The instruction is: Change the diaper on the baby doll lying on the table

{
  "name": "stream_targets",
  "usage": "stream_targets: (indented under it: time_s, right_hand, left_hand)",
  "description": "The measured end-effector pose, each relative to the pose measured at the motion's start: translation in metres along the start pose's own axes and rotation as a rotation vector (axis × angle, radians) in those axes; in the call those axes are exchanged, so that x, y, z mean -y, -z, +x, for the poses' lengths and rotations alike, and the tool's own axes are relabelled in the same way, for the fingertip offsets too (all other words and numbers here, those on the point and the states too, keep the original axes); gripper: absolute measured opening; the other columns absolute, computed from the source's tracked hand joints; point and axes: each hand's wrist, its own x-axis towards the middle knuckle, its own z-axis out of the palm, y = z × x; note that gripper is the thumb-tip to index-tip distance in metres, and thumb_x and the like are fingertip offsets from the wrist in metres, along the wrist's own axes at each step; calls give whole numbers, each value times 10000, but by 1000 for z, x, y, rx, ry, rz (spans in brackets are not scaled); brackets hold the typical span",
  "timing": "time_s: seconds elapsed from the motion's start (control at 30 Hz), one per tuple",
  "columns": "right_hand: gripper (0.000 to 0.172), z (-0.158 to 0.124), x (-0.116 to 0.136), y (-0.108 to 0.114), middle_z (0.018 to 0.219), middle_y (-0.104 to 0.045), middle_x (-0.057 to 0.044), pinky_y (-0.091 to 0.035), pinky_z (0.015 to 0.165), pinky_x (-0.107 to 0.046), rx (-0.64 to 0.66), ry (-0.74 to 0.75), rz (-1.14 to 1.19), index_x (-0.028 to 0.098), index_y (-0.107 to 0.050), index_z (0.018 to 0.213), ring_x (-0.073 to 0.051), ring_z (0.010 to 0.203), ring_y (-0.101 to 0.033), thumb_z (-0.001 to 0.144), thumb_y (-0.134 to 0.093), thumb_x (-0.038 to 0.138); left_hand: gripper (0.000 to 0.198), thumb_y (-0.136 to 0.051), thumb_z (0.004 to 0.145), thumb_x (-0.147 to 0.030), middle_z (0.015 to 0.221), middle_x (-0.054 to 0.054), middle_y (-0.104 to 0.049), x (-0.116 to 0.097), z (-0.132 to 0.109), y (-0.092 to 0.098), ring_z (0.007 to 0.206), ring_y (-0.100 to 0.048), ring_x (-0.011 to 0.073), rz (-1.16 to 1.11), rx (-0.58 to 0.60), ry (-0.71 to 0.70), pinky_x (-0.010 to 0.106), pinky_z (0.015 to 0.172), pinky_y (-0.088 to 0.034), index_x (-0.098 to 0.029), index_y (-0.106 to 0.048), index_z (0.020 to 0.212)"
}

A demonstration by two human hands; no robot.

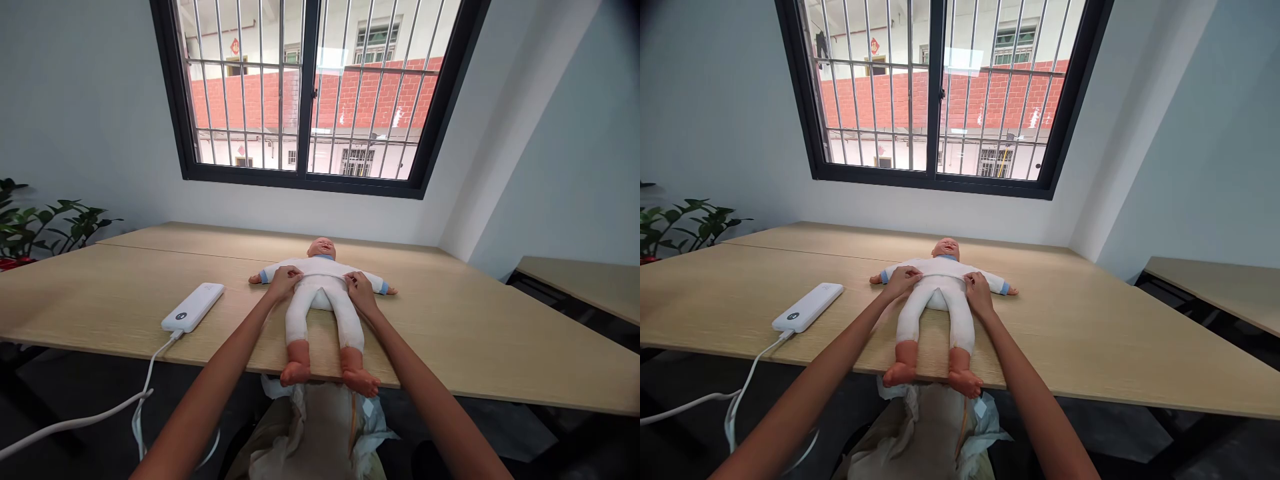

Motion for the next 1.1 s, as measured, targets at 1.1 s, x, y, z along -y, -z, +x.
stream_targets:
  time_s: [1.1]
  right_hand:
    - [181, -6, 18, 10, 1013, -684, -61, -422, 922, -401, 114, 121, -11, 207, -682, 961, -239, 994, -567, 823, -571, 244]
  left_hand:
    - [184, -644, 718, -311, 879, 45, -664, -20, -9, 2, 793, -580, 175, 8, 70, -58, 307, 747, -480, -166, -645, 833]
